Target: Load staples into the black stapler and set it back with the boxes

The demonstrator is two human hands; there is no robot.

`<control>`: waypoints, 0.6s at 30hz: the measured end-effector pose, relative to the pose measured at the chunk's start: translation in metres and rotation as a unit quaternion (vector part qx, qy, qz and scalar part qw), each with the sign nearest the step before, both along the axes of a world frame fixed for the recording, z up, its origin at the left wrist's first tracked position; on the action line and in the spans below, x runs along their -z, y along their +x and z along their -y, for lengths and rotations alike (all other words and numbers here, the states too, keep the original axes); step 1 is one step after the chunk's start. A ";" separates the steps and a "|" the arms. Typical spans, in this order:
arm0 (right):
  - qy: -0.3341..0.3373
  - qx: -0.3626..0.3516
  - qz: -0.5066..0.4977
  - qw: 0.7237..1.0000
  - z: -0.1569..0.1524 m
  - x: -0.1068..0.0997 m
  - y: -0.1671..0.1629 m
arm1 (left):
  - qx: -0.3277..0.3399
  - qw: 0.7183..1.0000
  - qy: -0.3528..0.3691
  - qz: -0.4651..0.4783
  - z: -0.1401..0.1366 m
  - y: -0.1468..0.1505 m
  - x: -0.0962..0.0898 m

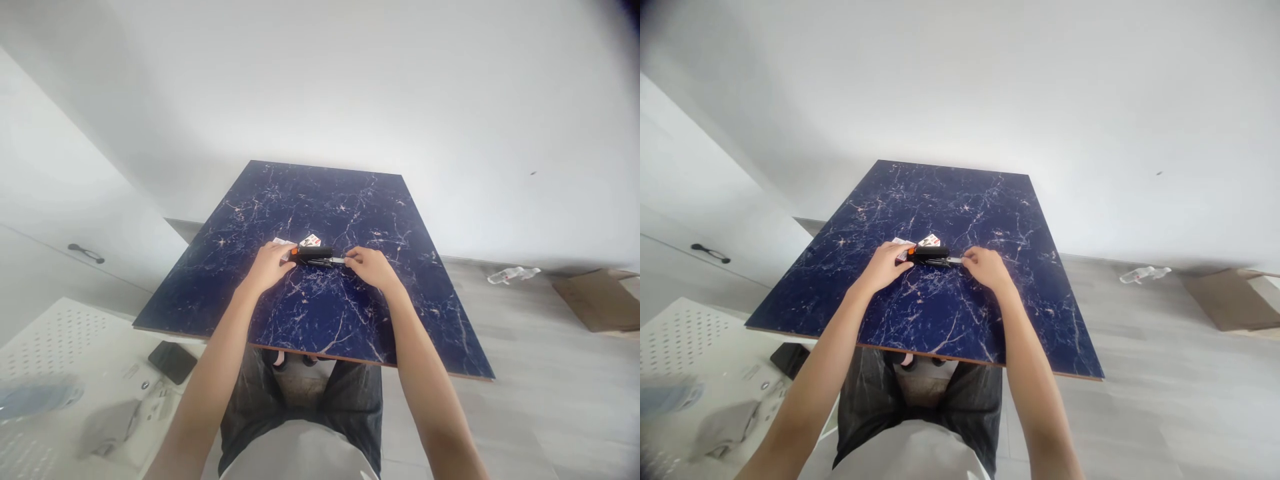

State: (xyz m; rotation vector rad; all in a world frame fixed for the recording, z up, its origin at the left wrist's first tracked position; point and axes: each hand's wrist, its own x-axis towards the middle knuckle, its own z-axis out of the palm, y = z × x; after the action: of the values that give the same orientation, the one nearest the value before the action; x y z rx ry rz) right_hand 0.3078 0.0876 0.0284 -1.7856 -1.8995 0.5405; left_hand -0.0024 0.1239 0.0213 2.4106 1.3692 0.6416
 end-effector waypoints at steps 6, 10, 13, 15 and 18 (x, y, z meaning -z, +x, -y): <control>0.014 0.038 0.027 0.999 -0.001 0.000 -0.020 | -0.012 1.000 -0.004 0.009 0.000 0.004 0.005; -0.013 0.102 0.002 0.995 0.002 -0.004 -0.016 | -0.010 1.000 -0.021 0.005 0.000 0.004 0.008; -0.037 0.075 -0.043 0.996 0.004 -0.008 -0.013 | -0.017 0.999 -0.027 0.004 0.000 0.005 0.009; -0.034 0.056 -0.048 0.997 0.005 -0.008 -0.014 | -0.025 0.999 -0.033 0.007 0.000 0.006 0.009; -0.026 0.040 -0.044 0.998 0.005 -0.007 -0.021 | -0.034 0.998 -0.042 0.014 0.000 0.006 0.008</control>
State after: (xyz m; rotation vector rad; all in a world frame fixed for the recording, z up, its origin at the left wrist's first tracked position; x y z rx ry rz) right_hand 0.2872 0.0823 0.0353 -1.8298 -1.7629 0.6343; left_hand 0.0038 0.1238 0.0129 2.2902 1.4418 0.6185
